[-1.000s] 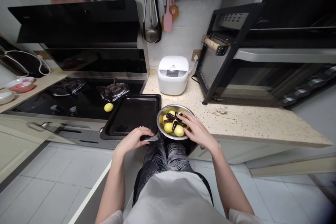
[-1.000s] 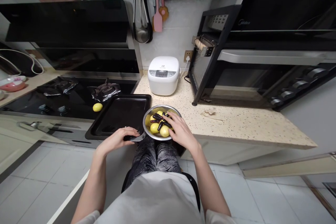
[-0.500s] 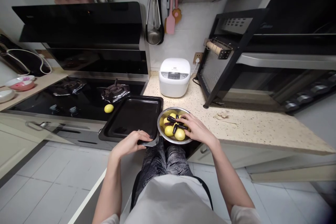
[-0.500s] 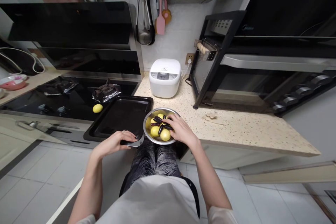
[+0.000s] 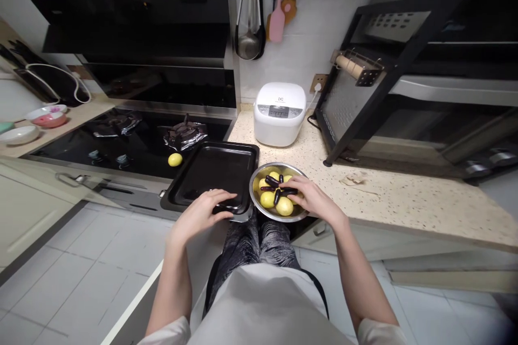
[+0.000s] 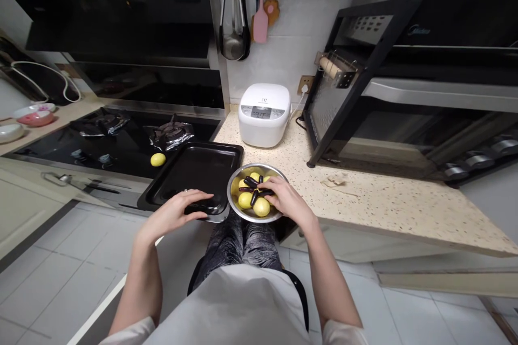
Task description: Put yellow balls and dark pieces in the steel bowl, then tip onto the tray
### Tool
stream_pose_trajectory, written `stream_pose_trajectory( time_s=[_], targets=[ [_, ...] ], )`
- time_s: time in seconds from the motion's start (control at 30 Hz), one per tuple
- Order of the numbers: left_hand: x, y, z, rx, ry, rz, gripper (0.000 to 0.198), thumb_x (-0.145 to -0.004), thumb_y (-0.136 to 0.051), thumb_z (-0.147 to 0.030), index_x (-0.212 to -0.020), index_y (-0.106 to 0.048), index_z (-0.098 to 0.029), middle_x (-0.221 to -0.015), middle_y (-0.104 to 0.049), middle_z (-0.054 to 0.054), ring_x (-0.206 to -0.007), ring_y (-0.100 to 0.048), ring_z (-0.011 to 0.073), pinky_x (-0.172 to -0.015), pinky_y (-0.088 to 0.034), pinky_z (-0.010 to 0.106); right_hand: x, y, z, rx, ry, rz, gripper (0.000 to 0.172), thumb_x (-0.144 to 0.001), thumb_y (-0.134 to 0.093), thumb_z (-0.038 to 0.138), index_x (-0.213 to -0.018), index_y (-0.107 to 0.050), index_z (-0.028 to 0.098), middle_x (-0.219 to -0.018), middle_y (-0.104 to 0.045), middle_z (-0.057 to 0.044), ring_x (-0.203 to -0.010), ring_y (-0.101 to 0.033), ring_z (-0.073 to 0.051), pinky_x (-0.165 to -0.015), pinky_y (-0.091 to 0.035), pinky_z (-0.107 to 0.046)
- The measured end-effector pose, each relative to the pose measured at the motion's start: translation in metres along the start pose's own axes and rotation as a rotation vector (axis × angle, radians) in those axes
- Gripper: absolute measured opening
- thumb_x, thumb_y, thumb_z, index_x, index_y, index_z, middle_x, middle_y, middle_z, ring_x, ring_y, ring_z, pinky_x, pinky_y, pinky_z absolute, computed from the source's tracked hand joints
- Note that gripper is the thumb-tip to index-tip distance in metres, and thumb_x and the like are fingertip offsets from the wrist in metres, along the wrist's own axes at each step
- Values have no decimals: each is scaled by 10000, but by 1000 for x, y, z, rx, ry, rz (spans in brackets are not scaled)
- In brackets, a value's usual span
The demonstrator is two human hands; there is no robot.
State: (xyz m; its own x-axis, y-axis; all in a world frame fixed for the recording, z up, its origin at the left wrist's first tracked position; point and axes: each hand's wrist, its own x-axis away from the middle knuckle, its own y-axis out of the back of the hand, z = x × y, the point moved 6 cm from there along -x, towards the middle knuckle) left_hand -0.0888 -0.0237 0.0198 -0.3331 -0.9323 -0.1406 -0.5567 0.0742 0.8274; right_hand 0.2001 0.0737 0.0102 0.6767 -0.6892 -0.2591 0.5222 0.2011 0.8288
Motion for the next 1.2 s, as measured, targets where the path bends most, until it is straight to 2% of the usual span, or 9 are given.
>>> stream_pose_trajectory(
  time_s=[0.17,0.3,0.4,0.53,0.7,0.83,1.0,1.13,1.2],
  targets=[
    [-4,6,-18,-33,-52,-140,361,-1030,-616,-392,-1363,-664,-263,-1362,-695,80,-1260,-652,264,-1126,-487,438,0,0,1,79,-65,10,365,-935,-637,154,-1265,-722,284,-1331,-693,-84,-1196,-679,-267,-1030,-558,-465],
    [-33,-12,-48,35,-136,-214,417,-1043,-582,-423,-1427,-602,-263,-1461,-625,93,-1354,-588,259,-1177,-455,428,2,6,5,59,-91,1,351,-939,-613,150,-1249,-726,269,-1264,-709,-83,-1127,-705,-264,-983,-572,-438],
    [-66,-40,-64,27,-217,-119,506,-1008,-640,-437,-1467,-559,-242,-1540,-561,130,-1430,-531,288,-1196,-436,461,1,18,12,10,-81,-70,339,-955,-583,163,-1249,-725,256,-1203,-712,-85,-1083,-707,-251,-981,-569,-425],
    [-102,-69,-67,-88,-276,51,732,-880,-785,-498,-1499,-523,-210,-1597,-494,187,-1495,-454,368,-1209,-395,548,-13,36,25,-53,-48,-160,346,-958,-577,185,-1261,-728,257,-1173,-708,-86,-1064,-702,-246,-952,-579,-397],
    [-117,-72,-62,-196,-302,141,671,-814,-832,-379,-1408,-590,-182,-1446,-599,178,-1409,-516,388,-1200,-399,555,-34,46,39,-84,38,-201,335,-945,-606,191,-1247,-744,244,-1168,-720,-87,-1108,-691,-256,-1017,-556,-428],
    [-122,-74,-66,-200,-313,140,708,-751,-818,-296,-1403,-566,-187,-1439,-556,193,-1385,-505,412,-1172,-415,582,-50,47,42,-80,63,-203,336,-937,-617,168,-1235,-753,241,-1170,-725,-83,-1093,-697,-246,-1015,-552,-418],
    [-124,-84,-78,-282,-239,155,631,-751,-784,-314,-1331,-591,-159,-1452,-516,244,-1403,-444,487,-1132,-392,659,-105,28,45,-77,130,-67,364,-900,-646,102,-1226,-761,216,-1198,-740,-88,-1043,-703,-225,-963,-548,-367],
    [-122,-86,-86,-334,-203,153,548,-798,-705,-260,-1311,-581,-112,-1349,-595,241,-1286,-545,438,-1120,-407,610,-161,-20,46,-98,175,304,364,-871,-692,88,-1209,-777,193,-1237,-760,-88,-1022,-703,-204,-927,-529,-312],
    [-121,-86,-86,-326,-194,144,554,-803,-690,-268,-1320,-559,-119,-1358,-601,231,-1274,-553,426,-1115,-414,592,-181,-42,48,-101,198,406,330,-829,-735,79,-1126,-812,202,-1146,-798,-56,-980,-716,-191,-901,-522,-278]
  ],
)
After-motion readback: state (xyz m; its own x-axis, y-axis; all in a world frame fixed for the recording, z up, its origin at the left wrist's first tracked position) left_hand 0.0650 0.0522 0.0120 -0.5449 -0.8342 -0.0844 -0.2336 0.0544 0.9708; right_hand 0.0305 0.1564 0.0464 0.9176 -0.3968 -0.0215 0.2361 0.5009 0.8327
